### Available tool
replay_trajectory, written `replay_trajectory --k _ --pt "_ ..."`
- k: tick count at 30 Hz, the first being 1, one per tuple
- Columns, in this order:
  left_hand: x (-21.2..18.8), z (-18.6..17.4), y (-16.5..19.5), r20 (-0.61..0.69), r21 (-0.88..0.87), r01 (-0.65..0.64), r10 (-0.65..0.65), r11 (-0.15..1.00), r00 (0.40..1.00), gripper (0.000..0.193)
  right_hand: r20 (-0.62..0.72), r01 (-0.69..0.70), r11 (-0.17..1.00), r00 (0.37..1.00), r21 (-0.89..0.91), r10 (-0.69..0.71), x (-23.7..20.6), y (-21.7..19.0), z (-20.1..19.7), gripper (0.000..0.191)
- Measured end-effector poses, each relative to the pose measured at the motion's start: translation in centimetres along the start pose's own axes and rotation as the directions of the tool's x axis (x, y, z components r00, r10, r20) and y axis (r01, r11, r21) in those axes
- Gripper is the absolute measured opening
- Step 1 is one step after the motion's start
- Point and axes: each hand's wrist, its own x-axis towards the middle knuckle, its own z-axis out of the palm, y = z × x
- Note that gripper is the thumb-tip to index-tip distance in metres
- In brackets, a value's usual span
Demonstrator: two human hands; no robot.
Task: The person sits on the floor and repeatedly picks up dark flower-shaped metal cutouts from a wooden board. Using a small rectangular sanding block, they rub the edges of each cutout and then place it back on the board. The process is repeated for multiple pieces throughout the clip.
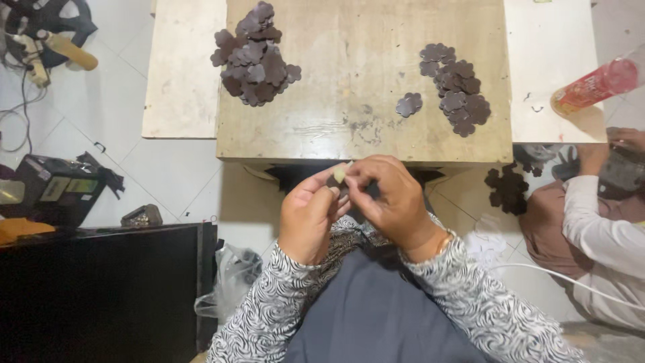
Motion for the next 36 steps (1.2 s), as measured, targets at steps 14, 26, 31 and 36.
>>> replay_trajectory --k 14,26,31,36 --pt "-0.4 -0.1 0.7 -0.013 0.148 -0.040 0.042 0.988 0.999 0.042 0.055 -0.171 0.985 0.983 -0.035 0.173 -0.6 1.4 -0.3 0.015" --pt "0.4 -0.3 0.9 0.008 0.111 0.112 -0.114 0.987 0.993 0.042 0.245 -0.576 0.548 0.791 0.607 0.560 -0.7 3.1 -1.8 0.039" --pt "0.6 -0.7 -0.6 0.095 0.152 -0.051 0.037 0.987 0.995 0.032 0.156 -0.250 0.957 0.961 0.144 0.227 -0.2 0.1 -1.2 0.024" --pt "0.4 -1.1 -0.1 0.133 0.196 -0.020 -0.007 0.980 0.991 0.033 0.105 -0.249 0.967 0.961 -0.061 0.254 0.8 1.6 -1.8 0.015"
